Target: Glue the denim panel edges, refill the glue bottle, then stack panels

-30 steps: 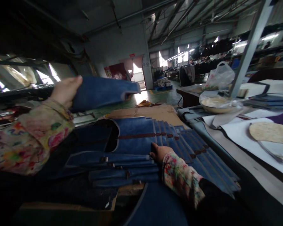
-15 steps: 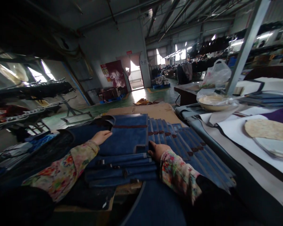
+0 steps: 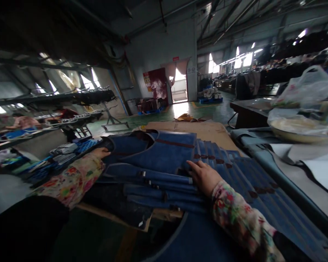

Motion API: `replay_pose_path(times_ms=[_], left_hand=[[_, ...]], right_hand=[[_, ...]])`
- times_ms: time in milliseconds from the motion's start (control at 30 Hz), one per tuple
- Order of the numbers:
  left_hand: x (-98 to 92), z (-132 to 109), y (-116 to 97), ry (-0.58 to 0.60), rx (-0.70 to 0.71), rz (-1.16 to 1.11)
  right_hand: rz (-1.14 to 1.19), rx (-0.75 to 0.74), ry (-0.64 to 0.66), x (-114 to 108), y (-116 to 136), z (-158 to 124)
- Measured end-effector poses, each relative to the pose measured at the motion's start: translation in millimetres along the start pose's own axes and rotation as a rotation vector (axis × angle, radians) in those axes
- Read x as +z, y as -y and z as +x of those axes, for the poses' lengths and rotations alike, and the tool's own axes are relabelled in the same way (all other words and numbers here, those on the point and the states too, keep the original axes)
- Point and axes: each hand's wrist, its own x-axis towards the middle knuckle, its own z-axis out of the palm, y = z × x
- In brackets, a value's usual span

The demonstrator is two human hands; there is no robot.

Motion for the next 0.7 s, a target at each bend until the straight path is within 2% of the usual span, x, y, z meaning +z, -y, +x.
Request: replay_pose_path(times_ms=[100, 200, 300, 467, 600, 700], left_hand=[[13.8, -4.0, 42.0, 0.066, -0.144, 0.031], [30.9, -2.1, 55.9, 0.1, -0.199, 0.027], [37.5, 6.9, 52.4, 0.095, -0.217, 0.009], [26.4, 20.1, 34.8, 0.101, -0.171, -0.009], [20.1, 17.3, 22.7, 0.109, -0.128, -0.027], [14.4, 10.3, 14.9, 0.03, -0.112, -0.052]], right_hand=[[-0.016, -0.086, 0.115, 14.5, 1.7, 1.3], [-0.053, -0.094, 0.128, 25.5, -2.4, 1.8], [-0.057, -0.083, 0.128, 28.6, -5.3, 1.6], [-0.047, -0.057, 0.138, 26.5, -1.2, 1.1], [-0.049, -0.046, 0.129, 31.9, -2.2, 1.5], [-0.064, -0.036, 0.127, 39.0, -6.4, 2.3]])
